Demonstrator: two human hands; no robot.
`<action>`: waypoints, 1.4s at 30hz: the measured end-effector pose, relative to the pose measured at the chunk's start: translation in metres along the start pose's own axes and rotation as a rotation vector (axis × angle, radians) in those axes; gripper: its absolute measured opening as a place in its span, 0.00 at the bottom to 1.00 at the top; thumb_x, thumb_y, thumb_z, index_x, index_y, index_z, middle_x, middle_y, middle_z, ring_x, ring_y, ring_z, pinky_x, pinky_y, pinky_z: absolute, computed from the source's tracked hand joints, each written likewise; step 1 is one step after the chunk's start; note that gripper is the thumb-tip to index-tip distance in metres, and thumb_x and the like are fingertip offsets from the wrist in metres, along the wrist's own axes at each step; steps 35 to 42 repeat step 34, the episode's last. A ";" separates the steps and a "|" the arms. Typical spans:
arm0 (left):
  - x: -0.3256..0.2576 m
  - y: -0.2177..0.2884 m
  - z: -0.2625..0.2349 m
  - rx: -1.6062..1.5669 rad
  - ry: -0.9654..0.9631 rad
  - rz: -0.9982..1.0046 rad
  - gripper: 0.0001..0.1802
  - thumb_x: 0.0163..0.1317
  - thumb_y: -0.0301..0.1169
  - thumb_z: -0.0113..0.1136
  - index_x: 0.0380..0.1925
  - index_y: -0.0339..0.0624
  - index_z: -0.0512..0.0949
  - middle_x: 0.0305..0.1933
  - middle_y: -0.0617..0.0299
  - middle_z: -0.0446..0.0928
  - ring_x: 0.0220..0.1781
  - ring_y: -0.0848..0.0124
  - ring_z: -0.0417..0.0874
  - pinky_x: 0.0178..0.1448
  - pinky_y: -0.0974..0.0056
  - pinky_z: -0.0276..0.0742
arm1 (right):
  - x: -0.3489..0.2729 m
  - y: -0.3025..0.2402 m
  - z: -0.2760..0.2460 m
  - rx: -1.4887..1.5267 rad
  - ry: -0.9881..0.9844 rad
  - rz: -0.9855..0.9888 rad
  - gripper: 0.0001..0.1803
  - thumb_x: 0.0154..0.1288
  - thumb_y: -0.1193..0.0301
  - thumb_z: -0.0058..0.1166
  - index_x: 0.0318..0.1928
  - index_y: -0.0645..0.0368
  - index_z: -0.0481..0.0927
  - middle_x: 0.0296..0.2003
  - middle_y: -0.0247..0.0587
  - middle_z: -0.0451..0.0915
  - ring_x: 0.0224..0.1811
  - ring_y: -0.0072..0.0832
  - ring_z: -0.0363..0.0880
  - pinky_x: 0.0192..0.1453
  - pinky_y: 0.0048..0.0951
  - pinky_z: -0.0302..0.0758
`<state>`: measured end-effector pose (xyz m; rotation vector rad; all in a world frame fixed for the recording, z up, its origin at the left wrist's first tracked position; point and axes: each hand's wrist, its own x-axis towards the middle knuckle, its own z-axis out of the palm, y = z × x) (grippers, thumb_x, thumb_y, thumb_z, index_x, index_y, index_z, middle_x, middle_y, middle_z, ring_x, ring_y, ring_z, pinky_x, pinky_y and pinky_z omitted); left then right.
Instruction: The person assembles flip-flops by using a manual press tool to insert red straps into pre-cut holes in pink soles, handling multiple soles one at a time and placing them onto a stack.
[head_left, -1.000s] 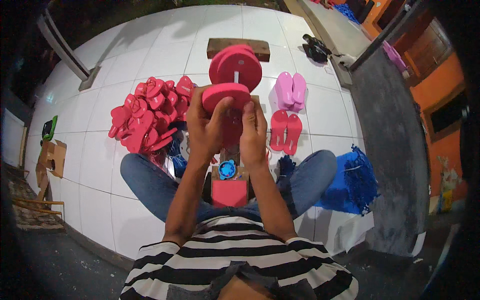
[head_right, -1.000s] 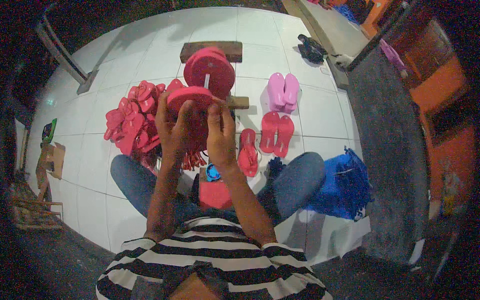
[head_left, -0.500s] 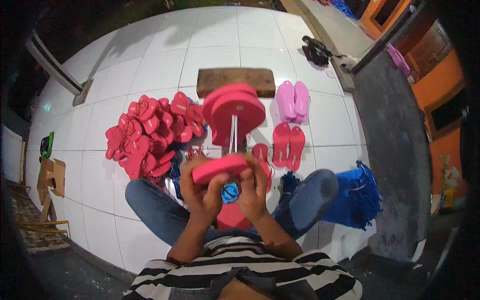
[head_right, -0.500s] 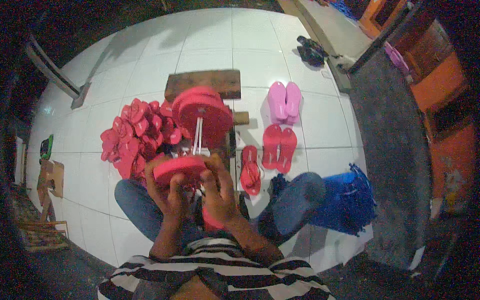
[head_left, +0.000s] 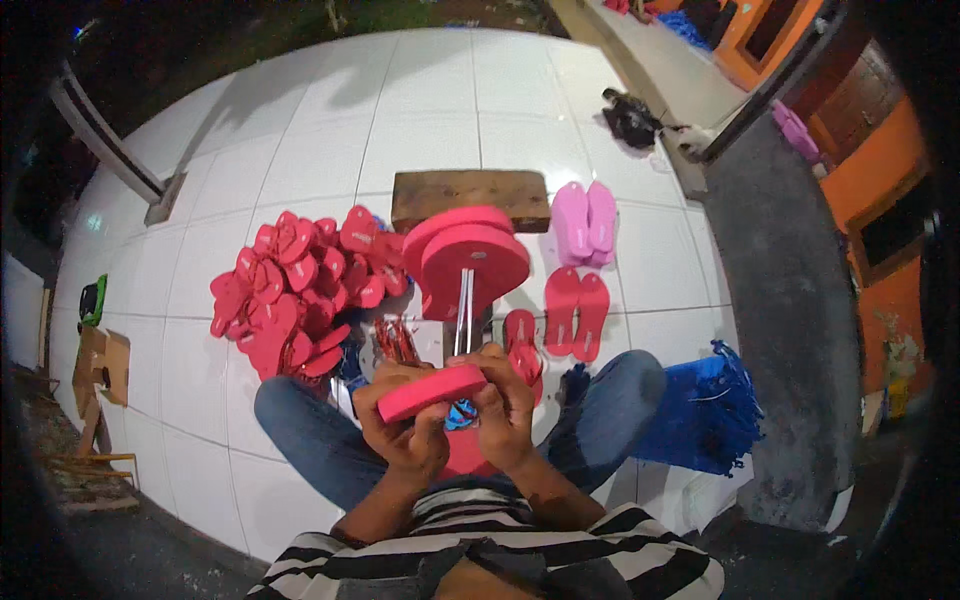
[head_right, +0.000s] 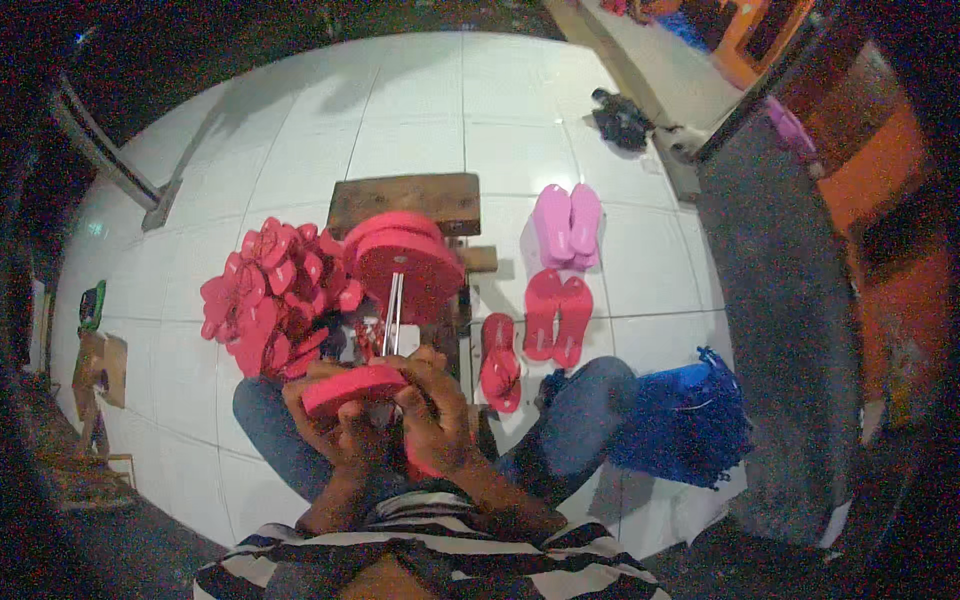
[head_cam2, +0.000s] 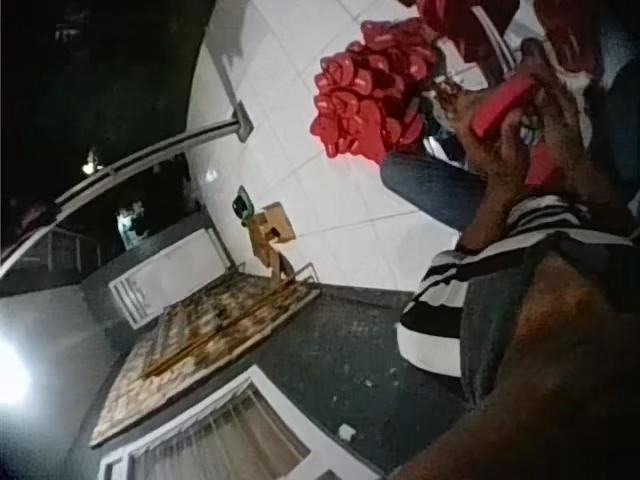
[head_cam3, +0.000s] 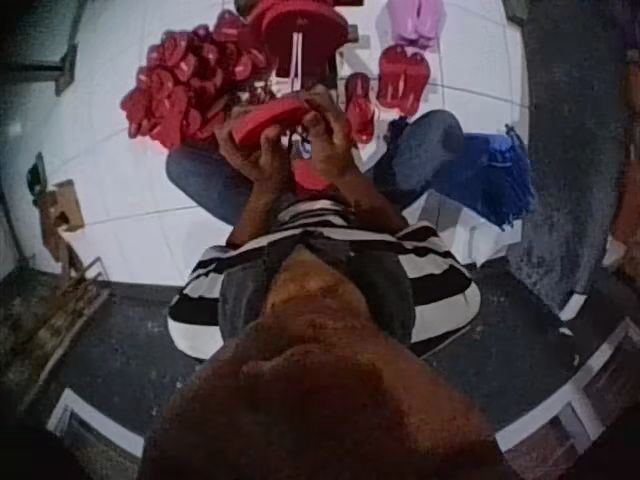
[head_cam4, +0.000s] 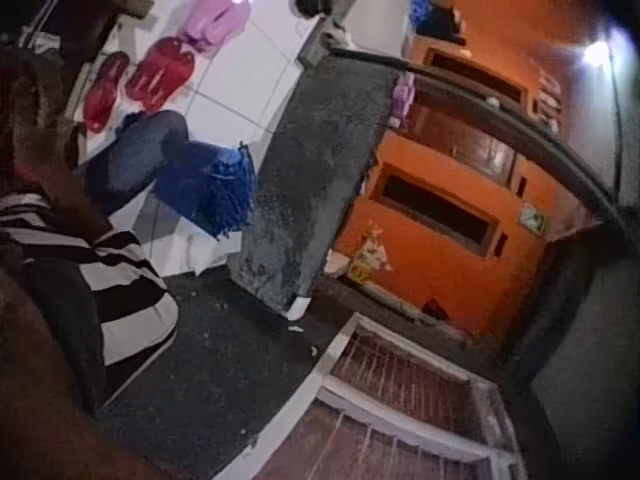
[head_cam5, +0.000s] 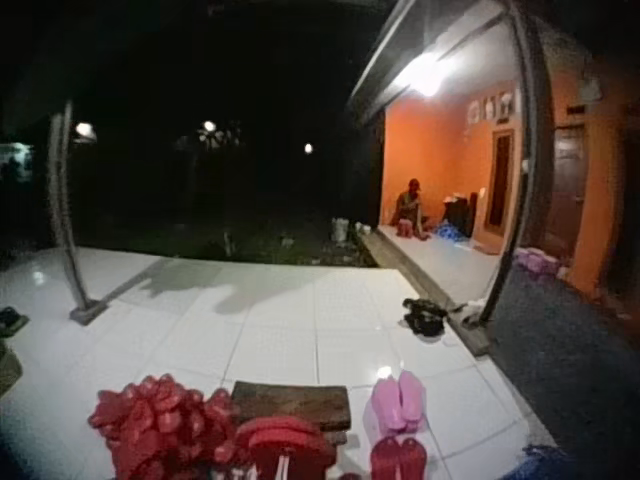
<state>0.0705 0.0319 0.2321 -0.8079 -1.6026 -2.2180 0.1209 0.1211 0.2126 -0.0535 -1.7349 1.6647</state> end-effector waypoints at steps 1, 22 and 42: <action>0.008 -0.005 0.001 -0.004 -0.032 0.030 0.18 0.58 0.30 0.63 0.41 0.37 0.65 0.35 0.52 0.73 0.37 0.65 0.75 0.43 0.64 0.72 | 0.008 0.002 -0.001 0.025 -0.011 0.015 0.19 0.72 0.60 0.43 0.47 0.65 0.76 0.34 0.36 0.72 0.38 0.23 0.68 0.44 0.25 0.64; -0.023 0.045 -0.041 -0.183 -0.451 0.482 0.15 0.37 0.26 0.65 0.29 0.47 0.74 0.36 0.54 0.79 0.35 0.60 0.76 0.40 0.51 0.70 | -0.063 -0.055 -0.029 -0.278 -0.088 -0.266 0.15 0.62 0.64 0.55 0.45 0.59 0.76 0.43 0.44 0.78 0.45 0.42 0.79 0.58 0.45 0.70; -0.015 0.035 -0.041 0.026 -0.447 0.171 0.12 0.46 0.27 0.64 0.32 0.41 0.73 0.37 0.50 0.78 0.35 0.57 0.78 0.41 0.48 0.76 | -0.057 -0.042 -0.023 -0.210 -0.073 0.009 0.21 0.56 0.63 0.62 0.49 0.57 0.74 0.48 0.42 0.77 0.53 0.41 0.74 0.63 0.48 0.66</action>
